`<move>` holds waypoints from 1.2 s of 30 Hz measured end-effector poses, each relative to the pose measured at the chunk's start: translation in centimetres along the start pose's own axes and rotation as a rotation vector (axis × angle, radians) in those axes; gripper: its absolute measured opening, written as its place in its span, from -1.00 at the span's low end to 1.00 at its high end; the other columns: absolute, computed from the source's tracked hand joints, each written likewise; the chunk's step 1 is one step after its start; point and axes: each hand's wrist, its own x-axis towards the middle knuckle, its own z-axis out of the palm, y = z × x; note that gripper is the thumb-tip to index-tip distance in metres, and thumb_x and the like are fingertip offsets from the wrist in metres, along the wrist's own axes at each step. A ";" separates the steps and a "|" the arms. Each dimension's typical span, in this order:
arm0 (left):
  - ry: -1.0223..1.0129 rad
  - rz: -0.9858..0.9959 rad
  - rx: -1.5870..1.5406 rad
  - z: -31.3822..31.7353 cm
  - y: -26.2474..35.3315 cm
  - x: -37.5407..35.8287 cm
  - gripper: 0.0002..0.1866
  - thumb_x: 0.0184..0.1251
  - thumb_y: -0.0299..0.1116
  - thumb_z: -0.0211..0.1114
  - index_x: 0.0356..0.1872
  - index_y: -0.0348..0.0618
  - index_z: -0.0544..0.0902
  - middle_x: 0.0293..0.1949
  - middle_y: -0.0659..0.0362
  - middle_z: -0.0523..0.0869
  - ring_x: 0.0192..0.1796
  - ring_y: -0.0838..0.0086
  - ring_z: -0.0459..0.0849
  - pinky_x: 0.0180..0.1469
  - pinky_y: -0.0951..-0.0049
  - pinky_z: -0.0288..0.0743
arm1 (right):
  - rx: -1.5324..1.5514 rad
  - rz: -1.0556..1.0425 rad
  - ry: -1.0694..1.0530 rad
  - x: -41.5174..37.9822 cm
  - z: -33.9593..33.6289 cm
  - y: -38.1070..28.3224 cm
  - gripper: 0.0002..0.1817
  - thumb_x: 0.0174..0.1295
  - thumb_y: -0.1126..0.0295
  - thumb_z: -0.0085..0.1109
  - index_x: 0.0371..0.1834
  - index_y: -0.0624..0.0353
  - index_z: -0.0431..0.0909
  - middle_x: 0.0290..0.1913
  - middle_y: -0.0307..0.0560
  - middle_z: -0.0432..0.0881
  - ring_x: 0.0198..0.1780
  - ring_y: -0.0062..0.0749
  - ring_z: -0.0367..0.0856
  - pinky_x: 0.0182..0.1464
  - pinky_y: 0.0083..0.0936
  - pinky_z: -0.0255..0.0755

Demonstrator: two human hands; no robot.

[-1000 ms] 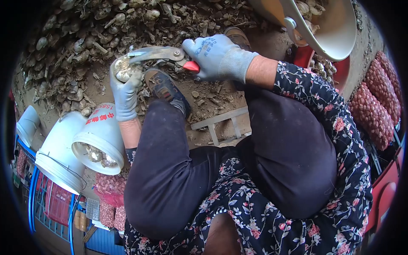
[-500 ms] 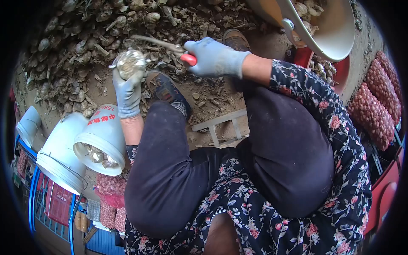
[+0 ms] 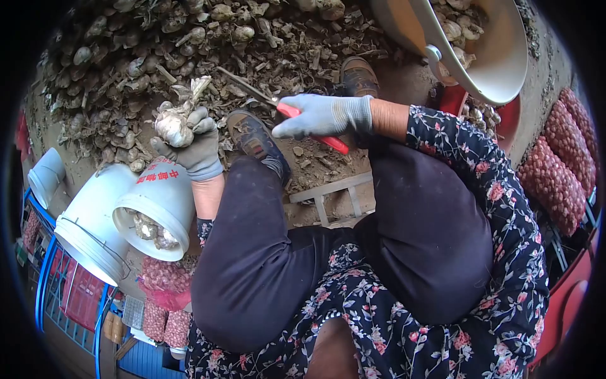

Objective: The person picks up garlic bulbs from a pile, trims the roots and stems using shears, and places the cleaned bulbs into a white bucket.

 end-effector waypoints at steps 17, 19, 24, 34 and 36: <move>0.324 -0.024 0.385 -0.3 -1.2 -0.9 -0.49 0.15 -0.04 0.33 0.05 -0.11 0.55 -0.05 0.14 0.64 -0.12 0.37 0.62 -0.07 0.28 0.56 | -0.197 -0.194 0.151 1.7 1.7 -1.0 -0.55 0.21 0.05 0.24 -0.15 0.27 0.48 -0.37 -0.12 0.57 -0.31 -0.52 0.51 -0.23 -0.47 0.45; 0.297 0.207 1.276 0.2 -0.7 -1.5 -0.50 0.14 -0.09 0.35 0.03 -0.15 0.54 -0.05 0.07 0.63 -0.19 0.30 0.64 -0.11 0.26 0.58 | 0.150 0.008 0.110 1.8 1.4 -0.8 -0.70 0.24 0.17 0.23 -0.39 0.17 0.42 -0.56 -0.28 0.47 -0.58 -0.66 0.41 -0.53 -0.61 0.33; 0.693 0.812 1.310 8.2 8.3 -9.7 -0.61 0.13 -0.38 0.27 -0.02 -0.31 0.47 -0.17 -0.06 0.64 -0.18 0.33 0.67 -0.19 0.43 0.64 | 0.208 -0.016 0.134 1.4 0.7 2.2 -0.74 0.26 0.25 0.19 -0.44 0.16 0.40 -0.62 -0.31 0.44 -0.66 -0.62 0.40 -0.62 -0.59 0.29; 0.962 0.821 2.833 8.4 14.8 -10.6 -0.62 0.22 -0.24 0.30 -0.08 -0.34 0.56 -0.10 -0.12 0.58 -0.21 0.18 0.61 -0.16 0.29 0.50 | 0.120 0.103 0.130 1.2 0.2 1.0 -0.74 0.23 0.24 0.21 -0.34 0.21 0.44 -0.52 -0.26 0.49 -0.55 -0.61 0.47 -0.49 -0.57 0.40; 0.869 0.587 2.362 4.8 13.6 -3.8 -0.59 0.19 -0.28 0.31 0.02 -0.31 0.56 -0.13 -0.07 0.62 -0.24 0.25 0.64 -0.18 0.34 0.52 | 0.075 0.095 0.135 1.2 0.3 0.2 -0.74 0.23 0.24 0.21 -0.35 0.20 0.44 -0.52 -0.26 0.48 -0.52 -0.62 0.47 -0.47 -0.58 0.39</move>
